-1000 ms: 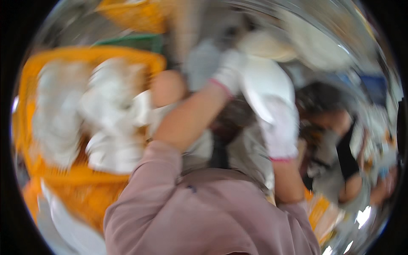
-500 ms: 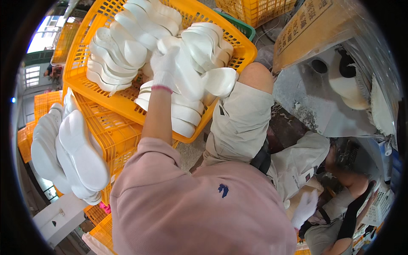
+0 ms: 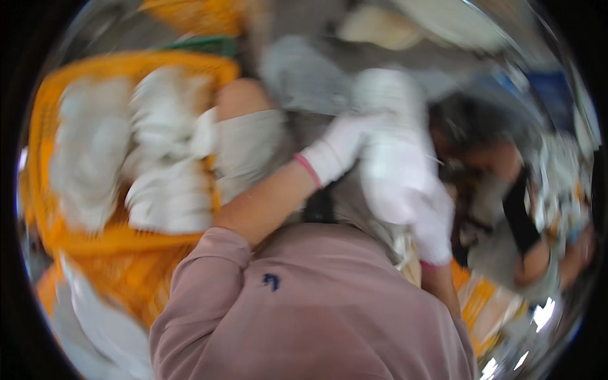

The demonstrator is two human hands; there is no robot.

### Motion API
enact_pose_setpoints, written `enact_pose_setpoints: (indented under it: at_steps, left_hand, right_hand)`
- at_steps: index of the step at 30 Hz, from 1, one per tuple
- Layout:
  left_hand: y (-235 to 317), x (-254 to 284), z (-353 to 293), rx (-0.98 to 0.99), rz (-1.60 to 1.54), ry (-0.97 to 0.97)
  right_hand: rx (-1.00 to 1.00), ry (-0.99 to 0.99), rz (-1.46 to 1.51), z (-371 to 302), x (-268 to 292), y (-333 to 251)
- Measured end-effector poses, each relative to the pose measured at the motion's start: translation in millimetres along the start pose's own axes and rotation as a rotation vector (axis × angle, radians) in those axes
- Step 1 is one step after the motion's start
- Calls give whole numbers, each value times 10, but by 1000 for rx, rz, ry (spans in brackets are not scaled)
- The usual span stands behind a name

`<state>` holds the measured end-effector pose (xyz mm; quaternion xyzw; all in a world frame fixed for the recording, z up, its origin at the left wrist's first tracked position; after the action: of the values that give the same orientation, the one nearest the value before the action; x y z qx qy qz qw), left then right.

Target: The person repeatedly picks up white slippers from a yellow basket, rubs them against a rotating brush on a machine, and places them back into the basket. The process is repeated continuously throughout the clip.

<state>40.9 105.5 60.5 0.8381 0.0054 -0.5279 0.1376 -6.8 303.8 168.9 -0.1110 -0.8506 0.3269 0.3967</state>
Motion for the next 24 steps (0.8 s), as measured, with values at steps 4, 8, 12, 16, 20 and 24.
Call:
enact_pose_setpoints:
  at_steps: [4,8,12,16,20,24]
  left_hand:
    - [-59,-444,689,-78,37,134]
    - [-121,-834,1195,-191,-118,75]
    - [189,-778,1637,-130,10,104]
    - [726,-152,1656,-83,274,498]
    - [915,185,1542,-102,372,324]
    - [535,372,1008,-63,245,295]
  right_hand:
    - [245,283,145,-47,71,-85]
    - [357,517,157,333,280,-354]
    - [445,492,262,1075,382,-655]
    - [602,518,-155,1547,514,-831]
    - [580,520,-46,1930,561,-844]
    - [565,490,-370,1495,271,-292]
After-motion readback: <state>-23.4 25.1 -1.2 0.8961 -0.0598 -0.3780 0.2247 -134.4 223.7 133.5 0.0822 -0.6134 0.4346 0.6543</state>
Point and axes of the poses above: each hand's wrist, its own z-axis towards the middle knuckle, its own x-axis out of the back of the hand, y = z × x, the point moved 3 cm from there along z, towards the middle knuckle, and after that the axes turned 10 degrees about -z, right-handed, at the moved point
